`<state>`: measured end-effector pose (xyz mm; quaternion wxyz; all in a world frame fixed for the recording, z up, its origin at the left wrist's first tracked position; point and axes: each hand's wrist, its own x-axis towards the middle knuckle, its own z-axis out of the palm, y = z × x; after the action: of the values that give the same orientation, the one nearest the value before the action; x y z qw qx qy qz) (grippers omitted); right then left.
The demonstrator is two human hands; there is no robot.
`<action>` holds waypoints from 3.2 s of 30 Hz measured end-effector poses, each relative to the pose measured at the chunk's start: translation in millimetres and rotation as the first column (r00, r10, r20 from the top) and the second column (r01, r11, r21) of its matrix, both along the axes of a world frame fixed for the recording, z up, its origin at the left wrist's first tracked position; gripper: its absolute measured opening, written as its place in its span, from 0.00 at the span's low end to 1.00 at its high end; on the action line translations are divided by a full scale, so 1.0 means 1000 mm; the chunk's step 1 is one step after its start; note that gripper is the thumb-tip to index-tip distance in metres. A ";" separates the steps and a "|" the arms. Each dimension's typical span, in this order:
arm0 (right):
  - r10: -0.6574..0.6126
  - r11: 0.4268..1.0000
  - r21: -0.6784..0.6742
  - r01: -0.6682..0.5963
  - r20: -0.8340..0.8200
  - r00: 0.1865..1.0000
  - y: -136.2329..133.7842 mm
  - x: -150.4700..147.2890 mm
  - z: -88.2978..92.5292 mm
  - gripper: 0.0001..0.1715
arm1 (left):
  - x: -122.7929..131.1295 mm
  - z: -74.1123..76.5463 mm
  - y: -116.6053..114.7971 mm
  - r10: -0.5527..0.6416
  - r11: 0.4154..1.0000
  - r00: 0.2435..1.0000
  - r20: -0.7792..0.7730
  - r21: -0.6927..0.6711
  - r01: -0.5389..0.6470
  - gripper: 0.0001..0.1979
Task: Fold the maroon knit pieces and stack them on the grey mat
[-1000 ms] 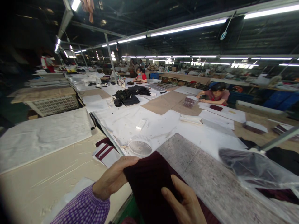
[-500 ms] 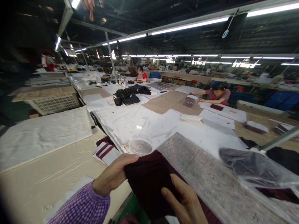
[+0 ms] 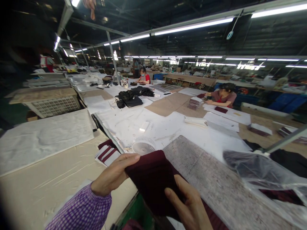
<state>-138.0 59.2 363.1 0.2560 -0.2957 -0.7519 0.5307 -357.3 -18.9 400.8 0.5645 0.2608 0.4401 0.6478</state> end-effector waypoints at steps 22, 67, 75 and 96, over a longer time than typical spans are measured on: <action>-0.187 0.918 -0.394 0.040 -0.343 0.921 -0.015 -0.018 0.008 0.20 | 0.018 -0.027 -0.014 -0.274 0.877 0.961 0.025 0.418 0.239 0.32; -0.492 0.857 -0.081 0.509 -0.422 0.762 -0.005 -0.029 0.008 0.14 | 0.056 -0.036 -0.012 -0.077 0.995 0.994 0.080 0.070 0.071 0.15; -0.515 0.828 -0.034 0.560 -0.440 0.736 -0.006 -0.030 0.002 0.12 | 0.060 -0.035 -0.014 -0.084 0.995 0.995 0.060 0.059 0.080 0.19; -0.600 0.676 0.112 0.729 -0.490 0.632 -0.005 -0.036 -0.014 0.10 | 0.064 -0.039 -0.007 -0.065 0.997 0.998 0.026 0.036 0.064 0.16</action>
<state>-173.8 54.6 348.6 0.6300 -0.3926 -0.5856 0.3256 -293.6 -26.2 361.7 0.5864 0.2761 0.4123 0.6403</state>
